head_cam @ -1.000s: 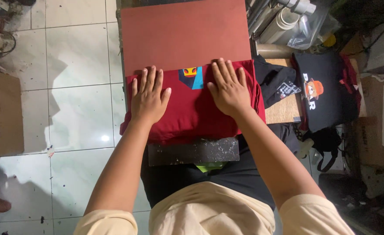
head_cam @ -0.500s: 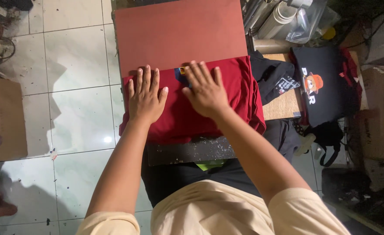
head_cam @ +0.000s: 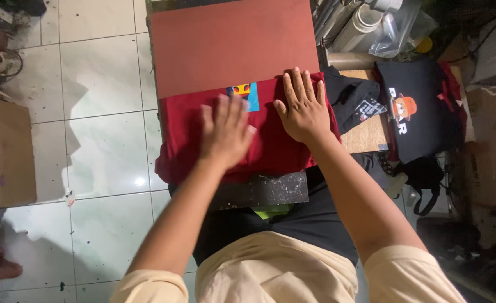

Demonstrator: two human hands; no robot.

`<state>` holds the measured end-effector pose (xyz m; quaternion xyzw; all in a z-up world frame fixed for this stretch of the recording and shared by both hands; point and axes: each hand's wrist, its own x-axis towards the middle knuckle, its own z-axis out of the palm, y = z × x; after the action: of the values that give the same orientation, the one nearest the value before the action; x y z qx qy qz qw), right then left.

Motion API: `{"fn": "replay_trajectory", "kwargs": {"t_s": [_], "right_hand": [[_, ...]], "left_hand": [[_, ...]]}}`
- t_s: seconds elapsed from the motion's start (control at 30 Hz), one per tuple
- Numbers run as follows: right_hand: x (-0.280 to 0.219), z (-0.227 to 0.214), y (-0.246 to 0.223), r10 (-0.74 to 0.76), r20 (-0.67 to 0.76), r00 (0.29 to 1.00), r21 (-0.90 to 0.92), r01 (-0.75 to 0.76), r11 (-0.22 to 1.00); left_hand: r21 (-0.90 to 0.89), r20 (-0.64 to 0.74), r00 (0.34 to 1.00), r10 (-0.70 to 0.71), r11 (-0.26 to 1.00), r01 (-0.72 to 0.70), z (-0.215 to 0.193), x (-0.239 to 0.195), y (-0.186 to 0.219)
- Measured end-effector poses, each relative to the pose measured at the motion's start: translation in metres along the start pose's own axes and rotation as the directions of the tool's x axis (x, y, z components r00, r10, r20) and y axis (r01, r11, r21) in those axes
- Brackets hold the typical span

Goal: The person folds a red t-shirt with a bull graphic and a black t-shirt with a graphic print. They smooth the shirts on a flat surface, fold the sides and bottom up, and then fold the shirts in half.

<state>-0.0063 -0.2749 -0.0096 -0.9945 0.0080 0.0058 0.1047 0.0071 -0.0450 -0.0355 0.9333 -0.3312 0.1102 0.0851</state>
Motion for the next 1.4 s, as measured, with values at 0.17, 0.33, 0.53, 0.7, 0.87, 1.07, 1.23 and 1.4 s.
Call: {"fn": "replay_trajectory", "kwargs": {"t_s": [0.17,0.33,0.53,0.7,0.87,1.07,1.23,1.4], "right_hand": [[0.000,0.013,0.011,-0.035,-0.013,0.999,0.012,0.035,0.999],[0.002,0.013,-0.011,0.003,0.038,0.999,0.002,-0.003,1.000],[-0.018,0.020,-0.070,-0.164,0.064,0.984,0.038,0.162,0.986],[-0.019,0.015,-0.054,-0.161,-0.005,0.987,0.026,0.162,0.987],[-0.014,0.015,-0.030,-0.043,-0.003,0.999,0.044,0.043,0.998],[-0.027,0.005,-0.031,-0.085,0.026,0.996,0.024,0.084,0.996],[-0.030,-0.002,-0.011,-0.059,0.058,0.997,0.003,0.059,0.998],[-0.029,0.011,-0.010,-0.037,-0.072,0.997,-0.066,0.032,0.997]], "left_hand": [[-0.112,0.139,0.990,-0.011,0.993,0.027,-0.004,-0.005,-0.002],[-0.044,0.235,0.952,-0.198,0.976,0.214,-0.023,-0.008,-0.048],[-0.046,0.277,0.917,-0.287,0.949,0.311,-0.022,-0.009,-0.043],[-0.048,0.258,0.932,-0.254,0.960,0.275,-0.021,-0.012,-0.051],[-0.043,0.216,0.963,-0.160,0.984,0.173,-0.029,-0.002,-0.012],[-0.229,0.210,0.975,-0.078,0.965,0.127,-0.010,0.004,0.001],[-0.105,0.159,0.971,-0.176,0.975,0.194,-0.012,-0.007,-0.030],[-0.062,0.273,0.891,-0.362,0.918,0.392,-0.033,-0.019,-0.035]]}}
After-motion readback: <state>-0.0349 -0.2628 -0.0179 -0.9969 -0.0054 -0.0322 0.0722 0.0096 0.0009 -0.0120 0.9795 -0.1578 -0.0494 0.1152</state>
